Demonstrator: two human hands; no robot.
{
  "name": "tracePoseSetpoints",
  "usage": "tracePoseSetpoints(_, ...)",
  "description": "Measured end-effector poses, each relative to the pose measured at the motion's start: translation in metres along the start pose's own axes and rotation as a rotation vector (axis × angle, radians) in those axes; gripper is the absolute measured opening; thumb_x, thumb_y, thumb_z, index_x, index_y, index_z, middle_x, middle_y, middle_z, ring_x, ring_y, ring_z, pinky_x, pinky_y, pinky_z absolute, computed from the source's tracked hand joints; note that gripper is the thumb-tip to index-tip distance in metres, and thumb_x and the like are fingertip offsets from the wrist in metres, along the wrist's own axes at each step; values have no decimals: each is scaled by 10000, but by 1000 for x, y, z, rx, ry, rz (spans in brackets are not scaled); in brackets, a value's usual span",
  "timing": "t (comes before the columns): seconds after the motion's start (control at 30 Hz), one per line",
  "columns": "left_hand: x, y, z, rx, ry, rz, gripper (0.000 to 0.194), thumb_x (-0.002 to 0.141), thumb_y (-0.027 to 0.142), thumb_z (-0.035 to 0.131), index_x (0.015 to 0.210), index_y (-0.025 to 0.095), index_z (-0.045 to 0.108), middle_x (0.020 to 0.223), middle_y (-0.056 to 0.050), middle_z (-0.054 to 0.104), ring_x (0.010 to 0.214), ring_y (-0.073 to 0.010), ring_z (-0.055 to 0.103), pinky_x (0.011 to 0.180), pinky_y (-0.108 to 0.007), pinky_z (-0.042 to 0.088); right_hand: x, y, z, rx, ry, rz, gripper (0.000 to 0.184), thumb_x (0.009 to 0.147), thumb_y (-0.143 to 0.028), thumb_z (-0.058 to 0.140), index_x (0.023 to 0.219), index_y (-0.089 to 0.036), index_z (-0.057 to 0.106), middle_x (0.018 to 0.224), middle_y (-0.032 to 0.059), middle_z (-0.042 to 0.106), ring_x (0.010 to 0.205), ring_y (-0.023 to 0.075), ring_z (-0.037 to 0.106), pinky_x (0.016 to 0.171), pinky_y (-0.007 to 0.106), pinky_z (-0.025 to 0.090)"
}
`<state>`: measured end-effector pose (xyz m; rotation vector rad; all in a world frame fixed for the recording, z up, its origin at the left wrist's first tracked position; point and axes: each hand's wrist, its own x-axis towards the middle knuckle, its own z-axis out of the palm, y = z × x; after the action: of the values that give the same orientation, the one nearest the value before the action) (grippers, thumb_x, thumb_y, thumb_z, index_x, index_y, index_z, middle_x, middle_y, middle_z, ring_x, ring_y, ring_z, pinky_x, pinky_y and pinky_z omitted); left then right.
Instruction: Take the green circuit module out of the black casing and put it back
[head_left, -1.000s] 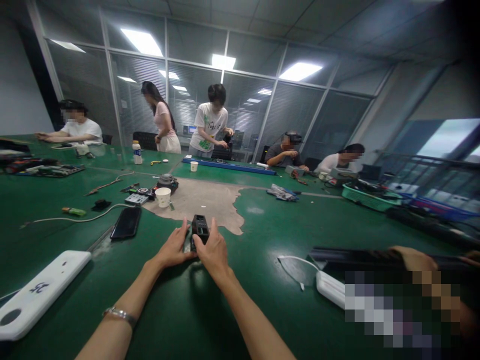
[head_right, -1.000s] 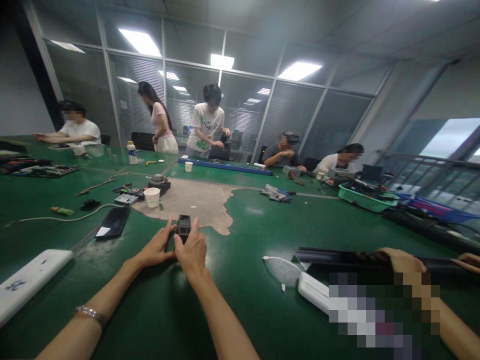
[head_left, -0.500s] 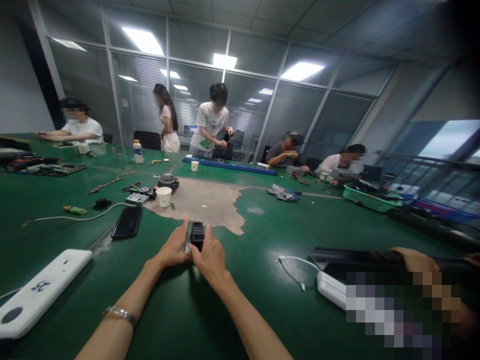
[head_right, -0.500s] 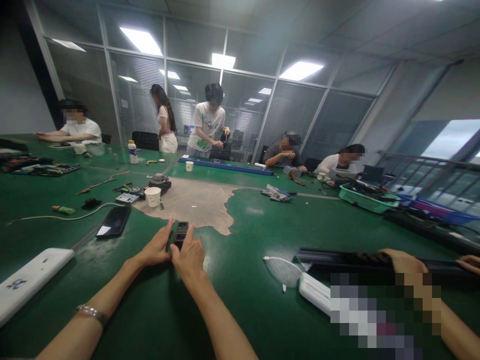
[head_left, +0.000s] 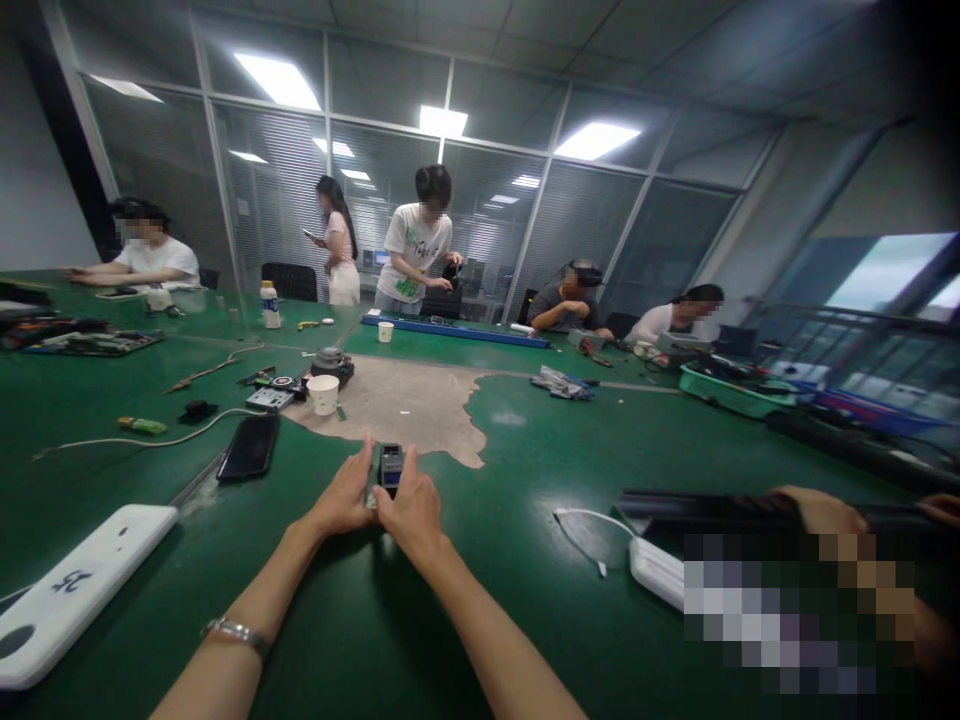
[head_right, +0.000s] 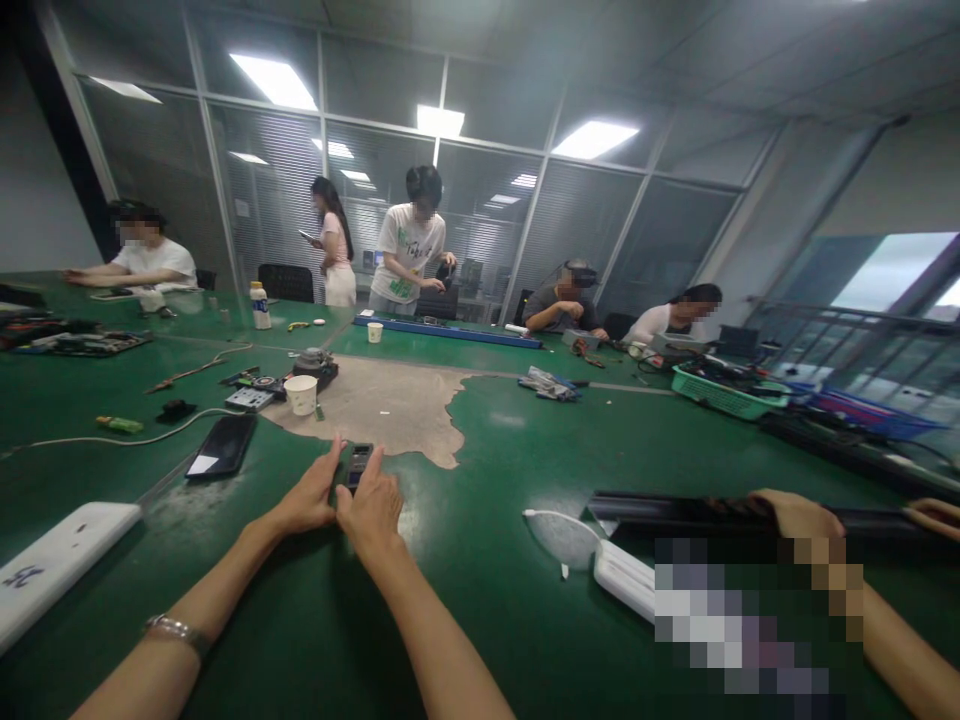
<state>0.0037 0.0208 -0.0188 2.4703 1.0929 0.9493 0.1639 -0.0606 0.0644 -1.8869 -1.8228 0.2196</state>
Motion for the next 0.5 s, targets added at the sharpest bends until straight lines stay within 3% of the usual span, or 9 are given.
tracePoseSetpoints(0.23, -1, 6, -4, -25, 15, -39, 1437, 664, 505, 870, 1602, 205, -175, 1620, -249, 277, 1463, -440, 343, 1161, -610, 326, 9, 5, -15, 106, 147, 0, 868, 915, -405, 636, 1579, -17, 233, 1148, 224, 709, 1092, 318, 689, 925, 369, 505)
tracePoseSetpoints(0.37, -1, 7, -5, -7, 8, -55, 1475, 630, 577, 887, 1609, 204, -152, 1622, -249, 276, 1459, -453, 340, 1170, -615, 305, 16, 28, -30, 160, 235, 5, 871, 910, -388, 633, 1578, -6, 224, 1251, 249, 669, 1161, 322, 662, 964, 372, 494)
tracePoseSetpoints(0.5, 0, 9, -7, 0, -18, -56, 1460, 657, 582, 866, 1599, 212, -186, 1626, -248, 269, 1459, -459, 334, 1168, -627, 297, 14, 54, -30, 147, 218, 49, 858, 889, -354, 649, 1565, 1, 258, 1240, 252, 675, 1176, 328, 655, 970, 380, 493)
